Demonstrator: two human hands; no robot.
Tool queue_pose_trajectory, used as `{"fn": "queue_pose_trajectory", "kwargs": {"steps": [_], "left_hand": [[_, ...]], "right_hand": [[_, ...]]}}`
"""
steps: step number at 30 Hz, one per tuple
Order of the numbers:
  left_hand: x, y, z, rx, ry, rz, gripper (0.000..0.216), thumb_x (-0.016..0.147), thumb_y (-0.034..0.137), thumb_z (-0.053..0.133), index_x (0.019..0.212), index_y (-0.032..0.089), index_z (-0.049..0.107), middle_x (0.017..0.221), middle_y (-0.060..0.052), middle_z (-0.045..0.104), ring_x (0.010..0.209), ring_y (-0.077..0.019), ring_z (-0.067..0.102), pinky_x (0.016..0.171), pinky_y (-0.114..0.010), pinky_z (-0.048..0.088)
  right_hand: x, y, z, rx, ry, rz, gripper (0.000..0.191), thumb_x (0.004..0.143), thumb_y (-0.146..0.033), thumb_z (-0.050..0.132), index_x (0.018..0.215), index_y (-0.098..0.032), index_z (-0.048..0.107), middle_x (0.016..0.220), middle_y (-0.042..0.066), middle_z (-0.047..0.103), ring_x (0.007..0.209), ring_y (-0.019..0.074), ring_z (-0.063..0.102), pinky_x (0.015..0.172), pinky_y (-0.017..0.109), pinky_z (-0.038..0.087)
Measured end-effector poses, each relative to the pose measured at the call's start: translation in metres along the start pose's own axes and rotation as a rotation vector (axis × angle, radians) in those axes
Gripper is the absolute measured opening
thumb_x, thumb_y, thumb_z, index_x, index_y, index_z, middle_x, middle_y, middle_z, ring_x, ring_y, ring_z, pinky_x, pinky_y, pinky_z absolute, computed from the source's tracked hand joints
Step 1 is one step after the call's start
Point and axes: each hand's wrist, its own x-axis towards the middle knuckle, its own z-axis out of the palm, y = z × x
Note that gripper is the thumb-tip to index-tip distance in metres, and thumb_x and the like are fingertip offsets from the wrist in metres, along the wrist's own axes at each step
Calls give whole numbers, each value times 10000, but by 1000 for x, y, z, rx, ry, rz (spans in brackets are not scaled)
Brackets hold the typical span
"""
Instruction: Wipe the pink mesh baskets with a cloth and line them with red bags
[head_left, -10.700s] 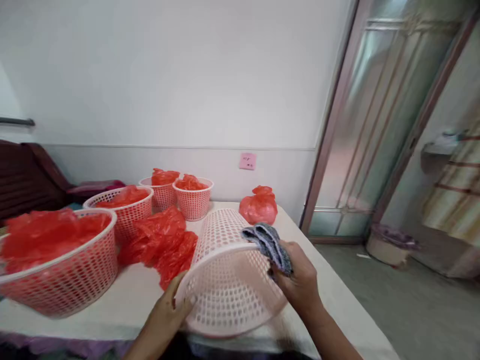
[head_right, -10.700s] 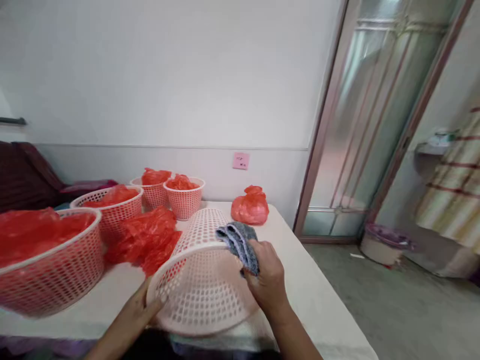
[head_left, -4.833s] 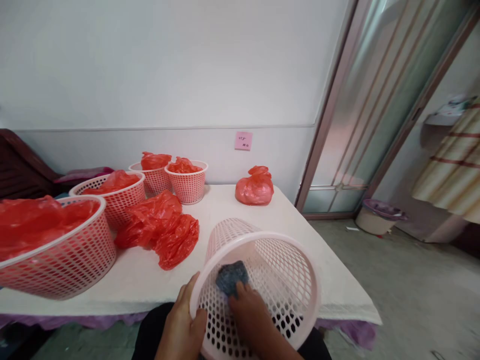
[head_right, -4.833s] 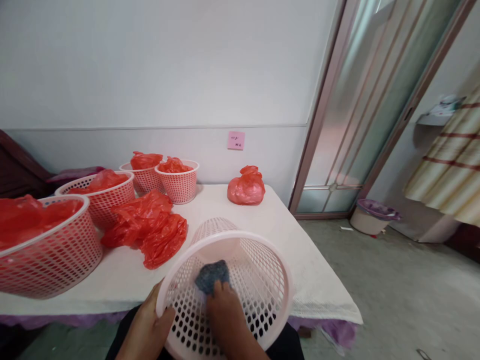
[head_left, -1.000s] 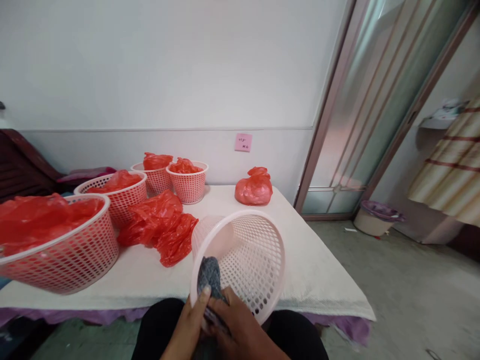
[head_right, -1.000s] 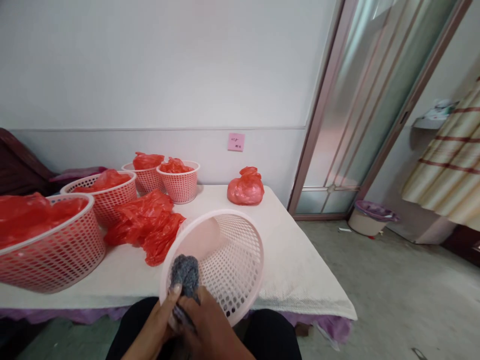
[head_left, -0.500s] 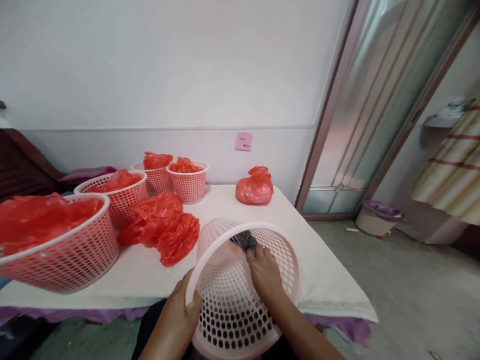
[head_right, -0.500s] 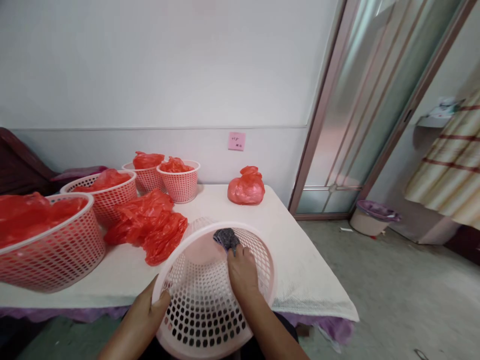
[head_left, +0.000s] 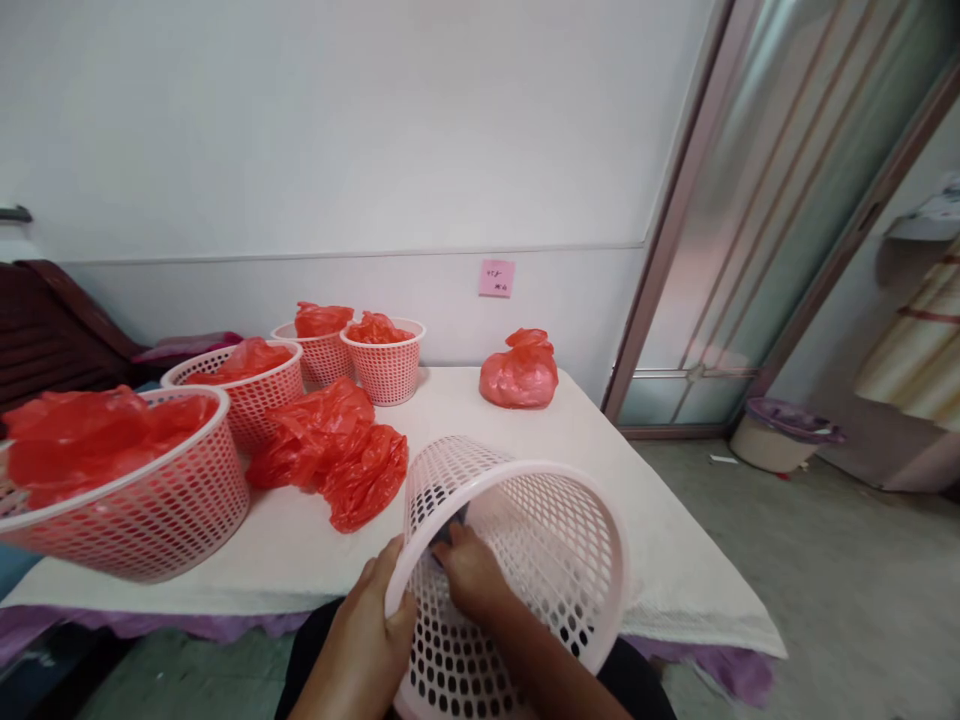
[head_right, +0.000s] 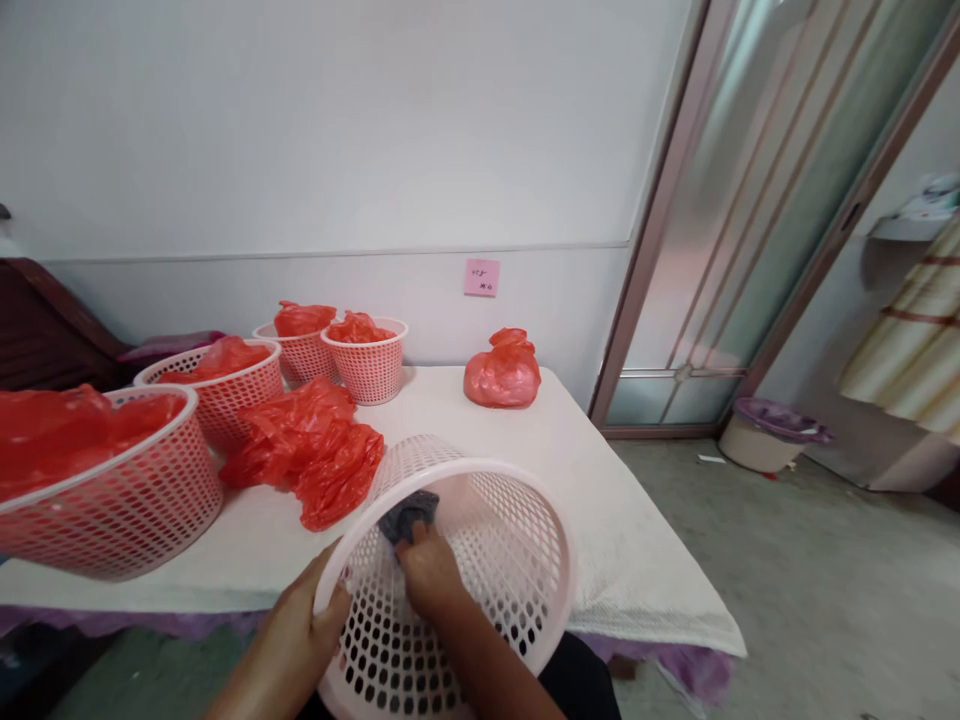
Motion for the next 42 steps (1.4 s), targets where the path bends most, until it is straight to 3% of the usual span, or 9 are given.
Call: {"fn": "queue_pose_trajectory", "kwargs": {"steps": [11,14,18,21,27,32,34,39,42], "left_hand": [[10,-5,-2,-4,-1,28,488,773,187,467,1246,174,587,1246,-107,645,1199,-270,559,1046,-430,390],[15,-7,-3,-1,-3,11,474,806,199,441,1261,152,563,1273,-110,628,1218,-250,548,1056,-404,377],[19,-11,-7,23,16,-17,473,836,233,427,1283,121,530,1287,-132,615,1194,-254,566,1046,-404,383],[17,-18,-6,-34,15,-69,418,863,277,397,1221,134,559,1196,-115,665,1130,-256,604,1020,-407,408],[-2,-37,6,-112,46,-73,478,897,339,359,1299,113,482,1289,-131,593,1260,-250,500,1101,-417,316],[-4,-34,3,-130,26,-53,474,887,290,373,1320,121,466,1323,-127,573,1295,-245,466,1109,-416,312],[-3,-33,3,-150,31,-58,467,894,287,357,1318,124,464,1338,-124,562,1307,-246,451,1121,-426,289],[-8,-46,12,-194,80,-45,514,844,282,446,1334,124,463,1403,-125,505,1322,-262,431,1141,-436,249],[-12,-53,15,-247,99,-70,531,812,294,495,1320,136,490,1414,-113,500,1325,-265,426,1144,-415,245]], "right_hand": [[-36,40,-97,-434,2,130,265,830,-68,462,899,-93,717,1003,208,636,970,331,564,782,424,428],[-68,18,-68,-407,-76,93,204,774,-64,546,761,-165,723,907,130,667,864,277,610,683,338,451],[-105,-12,-7,-104,-65,-25,117,805,-258,634,886,-290,713,929,56,642,780,206,615,631,271,450],[-115,-16,4,-16,-10,-104,159,809,-299,646,955,-342,696,913,27,619,776,190,602,617,253,439],[-106,24,-77,-339,-29,72,194,829,-91,530,811,-203,688,943,103,639,868,261,586,706,337,458],[-92,44,-137,-464,182,138,246,848,-87,513,1001,-212,660,1061,116,596,939,274,531,805,378,438],[-90,41,-134,-465,174,144,254,850,-91,504,1013,-205,661,1080,132,595,953,286,530,810,387,439],[-97,22,-73,-175,-199,255,338,732,4,462,899,-162,704,1027,159,651,920,286,612,773,364,456],[-96,13,-48,191,-133,273,414,651,-1,459,914,-193,715,986,93,689,914,231,638,827,319,448]]}}
